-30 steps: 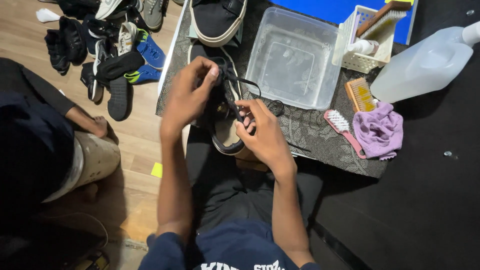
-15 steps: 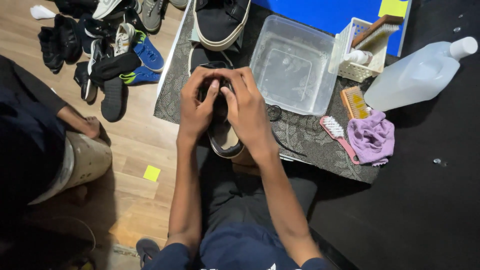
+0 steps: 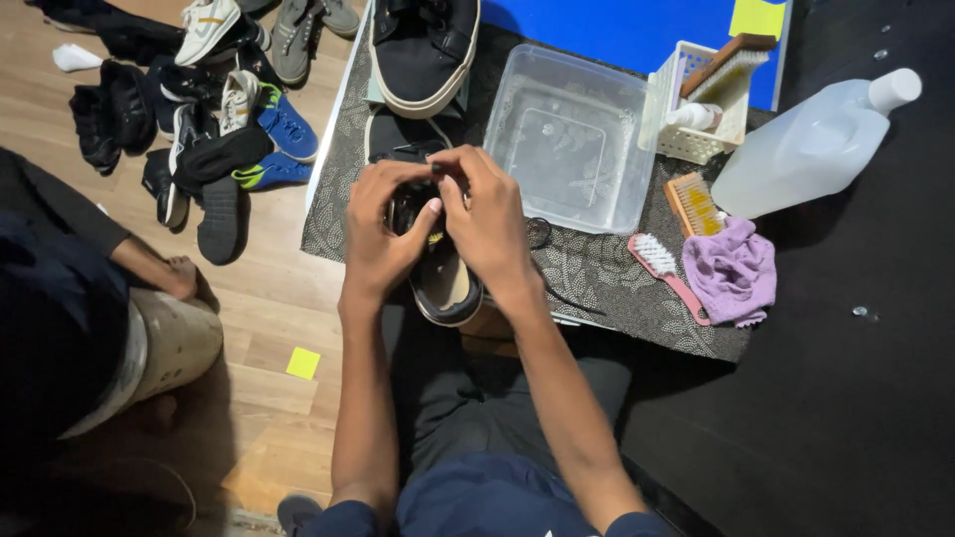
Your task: Removing shoelaces from a black sneaker by unthreading them from the eyelets.
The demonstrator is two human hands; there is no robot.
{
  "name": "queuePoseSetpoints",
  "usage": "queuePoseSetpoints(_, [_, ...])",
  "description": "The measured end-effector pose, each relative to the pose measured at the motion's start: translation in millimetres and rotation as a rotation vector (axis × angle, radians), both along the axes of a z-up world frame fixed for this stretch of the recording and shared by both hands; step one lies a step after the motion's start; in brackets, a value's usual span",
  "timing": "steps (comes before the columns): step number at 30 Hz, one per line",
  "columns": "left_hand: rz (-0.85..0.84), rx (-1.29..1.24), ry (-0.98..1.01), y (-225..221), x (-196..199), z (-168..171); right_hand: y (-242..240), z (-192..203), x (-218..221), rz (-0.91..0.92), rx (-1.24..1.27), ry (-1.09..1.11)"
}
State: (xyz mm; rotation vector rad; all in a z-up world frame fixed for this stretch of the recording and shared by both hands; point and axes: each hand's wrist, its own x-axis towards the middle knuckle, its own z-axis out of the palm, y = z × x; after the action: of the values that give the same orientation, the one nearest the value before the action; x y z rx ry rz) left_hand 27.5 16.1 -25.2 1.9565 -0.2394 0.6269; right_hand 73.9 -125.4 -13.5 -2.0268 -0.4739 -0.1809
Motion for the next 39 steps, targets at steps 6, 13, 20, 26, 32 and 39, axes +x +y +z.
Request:
queuePoseSetpoints(6, [0.107, 0.205, 0.073, 8, -15, 18, -5, 10, 1, -0.043, 0.231, 0.166])
queuePoseSetpoints(13, [0.261, 0.292, 0.126, 3, -20, 22, 2, 1, 9, 0.095, 0.556, 0.306])
queuePoseSetpoints(20, [0.338, -0.022, -0.035, 5, -12, 18, 11, -28, -4, 0.156, 0.536, 0.411])
queuePoseSetpoints(26, [0.271, -0.054, -0.161, -5, -15, 42, 17, -23, -8, 0.162, 0.202, 0.291])
queuePoseSetpoints(32, [0.137, -0.026, -0.117, 2, -18, 46, 24, -2, -6, 0.03, 0.137, 0.054])
queuePoseSetpoints(39, [0.105, 0.048, 0.104, 22, -16, 20, 25, -3, 5, -0.049, 0.285, 0.155])
